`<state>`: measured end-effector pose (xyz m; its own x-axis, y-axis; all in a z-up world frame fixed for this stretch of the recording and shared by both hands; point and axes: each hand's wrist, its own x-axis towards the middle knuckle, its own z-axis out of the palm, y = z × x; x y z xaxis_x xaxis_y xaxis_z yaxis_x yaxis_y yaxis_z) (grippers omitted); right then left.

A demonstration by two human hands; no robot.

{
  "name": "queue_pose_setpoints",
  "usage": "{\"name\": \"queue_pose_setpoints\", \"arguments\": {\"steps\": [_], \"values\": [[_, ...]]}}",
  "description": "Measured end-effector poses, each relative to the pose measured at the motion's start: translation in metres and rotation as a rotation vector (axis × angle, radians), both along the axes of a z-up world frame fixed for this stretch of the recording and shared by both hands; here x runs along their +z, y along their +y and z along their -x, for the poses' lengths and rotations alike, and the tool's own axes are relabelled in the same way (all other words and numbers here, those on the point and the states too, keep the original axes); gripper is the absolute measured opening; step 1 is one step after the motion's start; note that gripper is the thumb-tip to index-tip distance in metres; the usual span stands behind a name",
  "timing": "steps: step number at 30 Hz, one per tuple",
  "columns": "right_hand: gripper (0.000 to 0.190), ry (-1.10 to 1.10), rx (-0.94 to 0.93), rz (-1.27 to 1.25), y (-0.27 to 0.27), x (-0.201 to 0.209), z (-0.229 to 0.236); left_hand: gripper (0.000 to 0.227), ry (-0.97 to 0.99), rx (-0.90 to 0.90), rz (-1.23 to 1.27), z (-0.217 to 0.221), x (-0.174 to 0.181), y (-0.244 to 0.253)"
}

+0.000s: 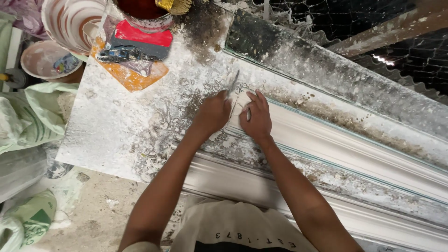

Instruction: Smoothing and cleaning decorative plaster moldings using a putty knife and a cloth.

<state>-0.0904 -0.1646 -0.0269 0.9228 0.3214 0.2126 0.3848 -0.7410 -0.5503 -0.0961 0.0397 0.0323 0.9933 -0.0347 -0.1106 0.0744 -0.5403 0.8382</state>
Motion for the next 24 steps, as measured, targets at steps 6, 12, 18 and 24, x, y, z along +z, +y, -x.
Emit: {"name": "queue_pose_setpoints", "arguments": {"steps": [6, 12, 18, 24], "values": [[0.006, -0.011, -0.011, 0.019, -0.002, -0.007, 0.001, 0.057, 0.112, -0.127, -0.533, 0.111, 0.039, 0.032], [0.009, 0.072, -0.032, 0.035, 0.000, -0.003, 0.000, 0.069, 0.238, -0.284, -0.735, 0.209, 0.012, 0.021], [0.008, 0.018, -0.024, 0.031, 0.000, -0.005, 0.002, 0.053, 0.053, -0.161, -0.763, 0.182, -0.019, -0.012], [0.007, 0.003, -0.025, 0.037, -0.001, -0.004, 0.001, 0.050, -0.051, -0.113, -0.696, 0.163, -0.021, 0.002]]}}
